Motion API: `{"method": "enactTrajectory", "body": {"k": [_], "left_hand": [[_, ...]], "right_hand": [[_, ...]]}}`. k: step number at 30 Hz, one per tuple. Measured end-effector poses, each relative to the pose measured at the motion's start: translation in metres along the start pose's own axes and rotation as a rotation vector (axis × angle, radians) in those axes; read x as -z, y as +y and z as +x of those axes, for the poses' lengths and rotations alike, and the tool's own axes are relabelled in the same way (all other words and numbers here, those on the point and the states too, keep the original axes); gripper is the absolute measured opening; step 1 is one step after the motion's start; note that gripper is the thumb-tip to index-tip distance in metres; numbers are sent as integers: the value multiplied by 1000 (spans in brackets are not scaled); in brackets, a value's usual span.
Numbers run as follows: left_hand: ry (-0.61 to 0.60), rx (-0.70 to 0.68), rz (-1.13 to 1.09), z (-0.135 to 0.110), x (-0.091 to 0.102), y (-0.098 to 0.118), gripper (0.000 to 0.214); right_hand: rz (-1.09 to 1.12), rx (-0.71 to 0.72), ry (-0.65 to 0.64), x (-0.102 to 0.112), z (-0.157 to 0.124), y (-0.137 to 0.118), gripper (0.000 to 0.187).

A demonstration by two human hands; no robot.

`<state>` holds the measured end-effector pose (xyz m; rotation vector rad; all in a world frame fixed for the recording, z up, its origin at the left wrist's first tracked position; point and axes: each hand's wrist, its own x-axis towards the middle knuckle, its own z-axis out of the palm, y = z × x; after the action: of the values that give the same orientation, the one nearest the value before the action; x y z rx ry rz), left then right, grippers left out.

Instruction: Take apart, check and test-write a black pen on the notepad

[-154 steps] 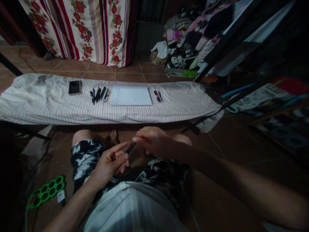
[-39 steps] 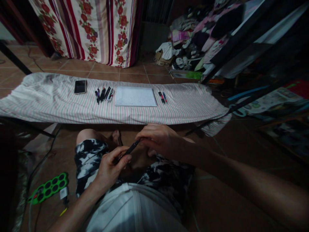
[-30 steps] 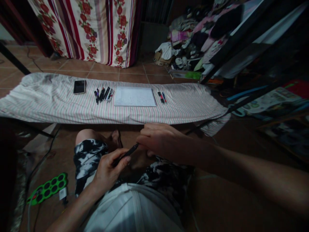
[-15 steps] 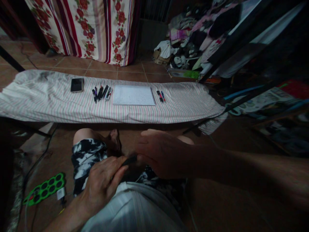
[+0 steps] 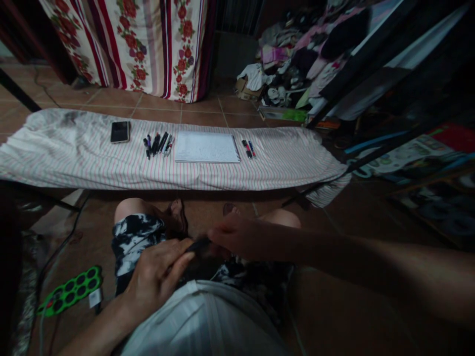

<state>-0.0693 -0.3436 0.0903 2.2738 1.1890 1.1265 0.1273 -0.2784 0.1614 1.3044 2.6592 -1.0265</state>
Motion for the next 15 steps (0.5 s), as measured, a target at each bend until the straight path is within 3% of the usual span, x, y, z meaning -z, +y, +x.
{"method": "enactTrajectory", "body": {"k": [2,3,6,10,15], "left_hand": [[-56,227,-146,4,-2,-2,16],[-88,328,-228,5,-2,-3,17],[-169,548,-479,9,-1,-1,24],[-216,654,-678,13,2,4,26],[-266,699,-742,20,8,8,32]], "right_hand": [[-144,110,94,8,2,-2,25],[-287,257,128,12,2,-3,21],[-573,532,128,22,2,-4,15],[-749,688,116,29,-1,-8,18],[-853,727,125,35,-5,-14,19]]}}
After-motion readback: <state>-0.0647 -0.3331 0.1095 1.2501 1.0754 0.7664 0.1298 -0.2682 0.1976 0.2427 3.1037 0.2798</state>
